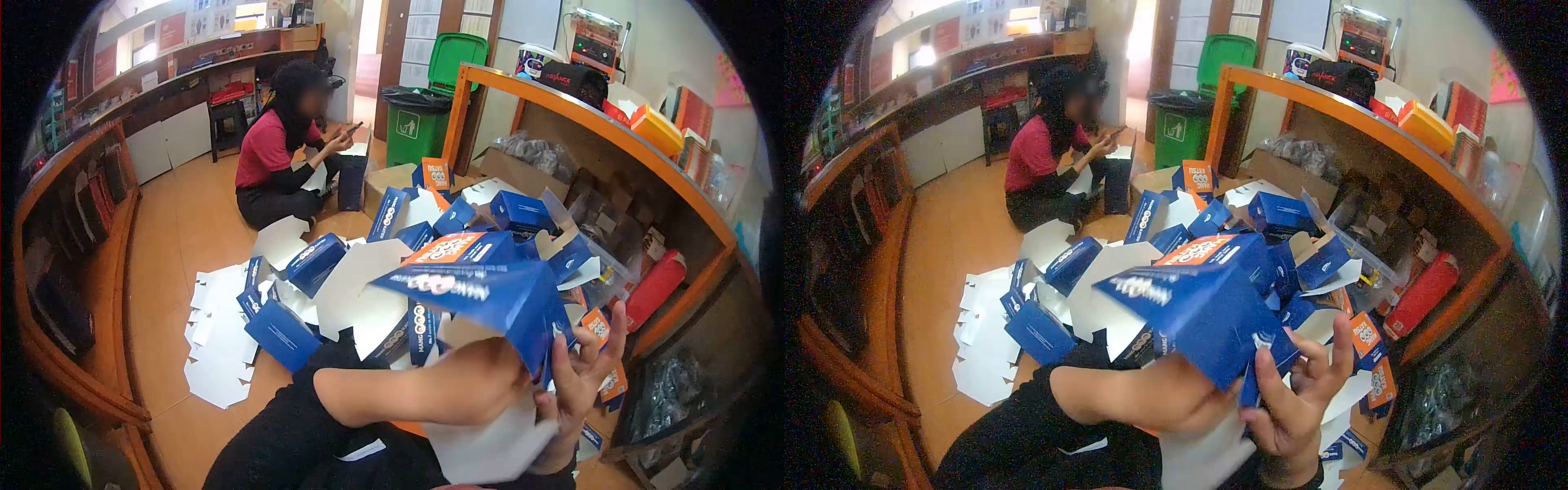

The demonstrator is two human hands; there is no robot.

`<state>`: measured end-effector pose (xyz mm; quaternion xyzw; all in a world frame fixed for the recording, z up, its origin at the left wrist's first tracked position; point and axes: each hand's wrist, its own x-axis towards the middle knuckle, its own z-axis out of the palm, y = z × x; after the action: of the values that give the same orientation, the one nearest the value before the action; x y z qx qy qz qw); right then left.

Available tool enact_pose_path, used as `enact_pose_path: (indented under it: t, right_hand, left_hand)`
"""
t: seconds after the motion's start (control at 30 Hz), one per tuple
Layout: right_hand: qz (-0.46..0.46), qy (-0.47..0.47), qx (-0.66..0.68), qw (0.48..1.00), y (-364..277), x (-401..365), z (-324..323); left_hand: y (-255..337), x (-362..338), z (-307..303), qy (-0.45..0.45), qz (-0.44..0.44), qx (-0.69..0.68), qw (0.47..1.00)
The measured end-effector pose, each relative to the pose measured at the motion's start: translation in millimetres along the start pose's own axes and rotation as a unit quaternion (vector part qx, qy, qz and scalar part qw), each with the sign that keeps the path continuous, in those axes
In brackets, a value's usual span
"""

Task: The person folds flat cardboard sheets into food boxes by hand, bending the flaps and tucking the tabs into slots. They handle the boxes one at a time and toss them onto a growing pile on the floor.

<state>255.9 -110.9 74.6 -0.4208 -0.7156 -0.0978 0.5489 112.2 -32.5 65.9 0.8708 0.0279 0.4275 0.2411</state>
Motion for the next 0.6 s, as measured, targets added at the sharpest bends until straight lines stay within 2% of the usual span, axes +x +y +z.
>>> enact_pose_path:
  t: [0.03,0.1,0.13,0.17,0.23,0.27,0.3,0.33,0.37,0.4,0.43,0.47,0.5,0.53,0.6]
  right_hand:
    - [-0.004,-0.002,-0.023,1.000,1.3,0.3,2.0]
    - [-0.032,0.008,-0.059,0.998,2.9,2.5,6.4]
    - [-0.007,-0.009,-0.020,1.000,1.6,1.7,5.6]
    - [0.018,-0.026,0.019,0.999,-1.4,1.0,3.4]
    - [0.056,-0.002,0.041,0.998,-4.9,-2.6,0.6]
    - [0.074,0.010,0.053,0.996,-6.6,-4.4,-0.8]
    - [0.058,0.067,0.059,0.994,-1.1,-12.8,5.9]
    - [0.061,0.062,0.030,0.996,-2.9,-14.6,3.2]
    - [0.064,0.056,0.000,0.996,-5.4,-15.3,0.8]
    - [-0.015,0.049,0.033,0.998,-3.1,-18.9,8.4]
    - [-0.060,-0.042,0.011,0.997,-4.0,-19.0,6.7]
    - [-0.105,-0.133,-0.011,0.985,-4.8,-18.8,4.9]
    - [-0.086,-0.183,0.010,0.979,-3.9,-19.8,8.8]
    - [-0.078,-0.169,0.009,0.982,-1.8,-19.2,9.3]
    - [-0.063,-0.144,0.006,0.988,3.3,-16.1,9.0]
  left_hand:
    - [-0.4,-2.4,5.1,0.003,0.037,0.020,0.999]
    - [-4.9,-9.1,8.1,0.001,0.041,0.031,0.999]
    - [-6.7,-11.6,8.1,0.000,0.044,0.037,0.998]
    - [-8.1,-12.1,4.0,-0.034,0.057,0.005,0.998]
    - [-12.7,-13.1,-12.0,-0.101,0.083,-0.060,0.990]
    - [-17.7,-19.1,-20.5,-0.064,0.091,-0.087,0.990]
    - [-25.6,-27.4,-26.8,-0.027,0.099,-0.114,0.988]
    - [-30.0,-49.4,-14.5,0.123,-0.126,-0.440,0.881]
    - [-32.0,-41.7,-29.9,0.168,-0.073,-0.591,0.786]
    - [-38.0,-38.5,-49.6,0.226,-0.092,-0.639,0.730]
    - [-43.9,-35.3,-69.3,0.287,-0.103,-0.678,0.669]
    - [-51.3,-37.7,-81.0,0.345,-0.189,-0.590,0.705]
    - [-53.2,-37.1,-86.3,0.342,-0.159,-0.550,0.745]
    - [-52.2,-35.5,-89.2,0.338,-0.126,-0.508,0.782]
    - [-43.6,-40.9,-82.3,0.302,-0.127,-0.443,0.834]
